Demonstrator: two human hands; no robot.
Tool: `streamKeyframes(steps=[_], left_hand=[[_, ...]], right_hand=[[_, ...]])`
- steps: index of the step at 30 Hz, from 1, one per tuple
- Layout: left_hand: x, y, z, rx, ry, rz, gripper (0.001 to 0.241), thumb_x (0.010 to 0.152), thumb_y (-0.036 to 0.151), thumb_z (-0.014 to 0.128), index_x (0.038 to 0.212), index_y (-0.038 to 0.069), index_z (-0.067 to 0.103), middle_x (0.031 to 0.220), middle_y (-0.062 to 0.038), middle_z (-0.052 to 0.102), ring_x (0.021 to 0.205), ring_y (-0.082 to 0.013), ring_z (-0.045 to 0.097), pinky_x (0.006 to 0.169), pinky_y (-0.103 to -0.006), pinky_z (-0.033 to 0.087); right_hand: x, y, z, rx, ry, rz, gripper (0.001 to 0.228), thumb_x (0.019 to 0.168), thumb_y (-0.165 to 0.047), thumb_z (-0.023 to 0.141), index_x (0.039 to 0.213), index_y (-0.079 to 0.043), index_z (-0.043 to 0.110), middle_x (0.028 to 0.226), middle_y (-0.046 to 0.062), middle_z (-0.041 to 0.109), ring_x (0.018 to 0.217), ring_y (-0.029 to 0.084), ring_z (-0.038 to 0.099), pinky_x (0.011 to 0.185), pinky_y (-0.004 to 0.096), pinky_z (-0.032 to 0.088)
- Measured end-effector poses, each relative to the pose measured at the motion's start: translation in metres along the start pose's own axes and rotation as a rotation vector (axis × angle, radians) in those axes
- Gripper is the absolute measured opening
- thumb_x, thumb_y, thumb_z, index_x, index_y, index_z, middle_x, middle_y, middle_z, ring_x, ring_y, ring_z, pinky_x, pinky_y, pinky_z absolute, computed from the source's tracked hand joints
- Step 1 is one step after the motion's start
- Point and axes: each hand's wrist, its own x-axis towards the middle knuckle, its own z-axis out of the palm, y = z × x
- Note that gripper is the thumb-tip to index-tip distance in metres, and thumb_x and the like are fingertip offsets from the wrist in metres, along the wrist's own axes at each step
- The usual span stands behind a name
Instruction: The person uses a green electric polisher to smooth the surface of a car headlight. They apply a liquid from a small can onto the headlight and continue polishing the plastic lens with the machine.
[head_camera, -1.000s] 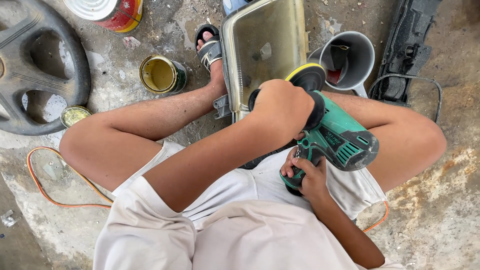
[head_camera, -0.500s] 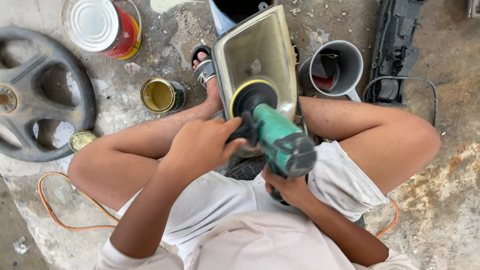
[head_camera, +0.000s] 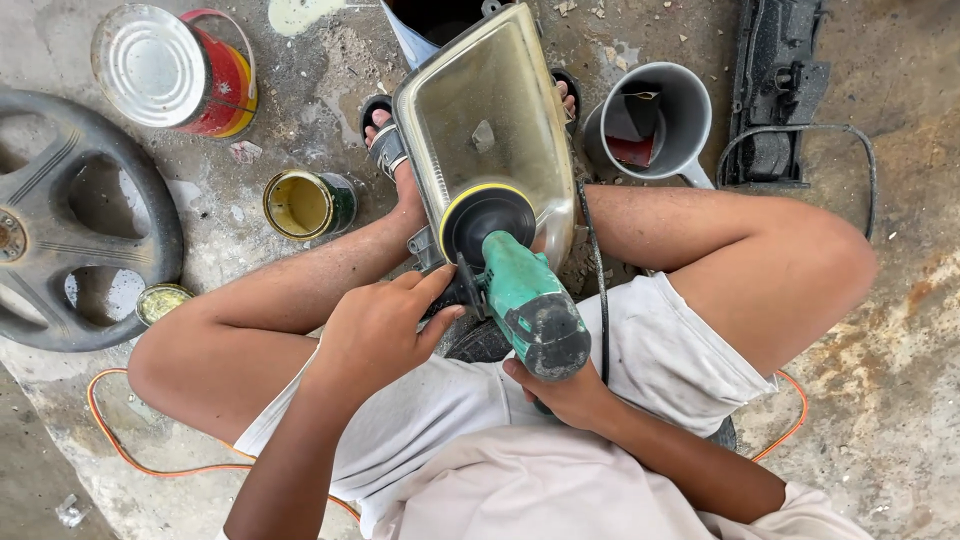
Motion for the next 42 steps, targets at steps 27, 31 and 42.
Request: streamKeyframes(steps=[27,31,42], left_hand=[[0.064,0.038,-0.013,0.113,-0.122,0.141,0.043,0.098,0.042,0.055,0.130,0.017,0.065,0.088,-0.014,0.073,0.068,-0.0364,0.076,0.053,-0.0423,0.058],[0.071,0.042,-0.019,0.114,-0.131,0.152,0.043,0.098,0.042,0.053,0.131,0.017,0.065,0.088,-0.014,0.073,0.069,-0.0370,0.076,0.054,-0.0429,0.058],[0.081,0.043,-0.028,0.094,-0.143,0.166,0.041,0.099,0.040,0.053,0.128,0.014,0.066,0.084,-0.017,0.073,0.070,-0.0391,0.076,0.053,-0.0438,0.060]], right_hand=[[0.001,0.009,-0.018,0.557,0.002,-0.493,0.023,0.100,0.005,0.057,0.118,0.020,0.054,0.060,0.019,0.067,0.043,0.020,0.065,0.045,0.035,0.055],[0.006,0.028,-0.020,0.577,0.005,-0.498,0.038,0.099,0.007,0.057,0.130,0.022,0.042,0.063,0.020,0.067,0.044,0.020,0.065,0.044,0.036,0.056],[0.012,0.020,-0.031,0.555,0.038,-0.524,0.043,0.097,0.010,0.056,0.135,0.022,0.040,0.066,0.016,0.065,0.044,0.020,0.067,0.044,0.035,0.056]])
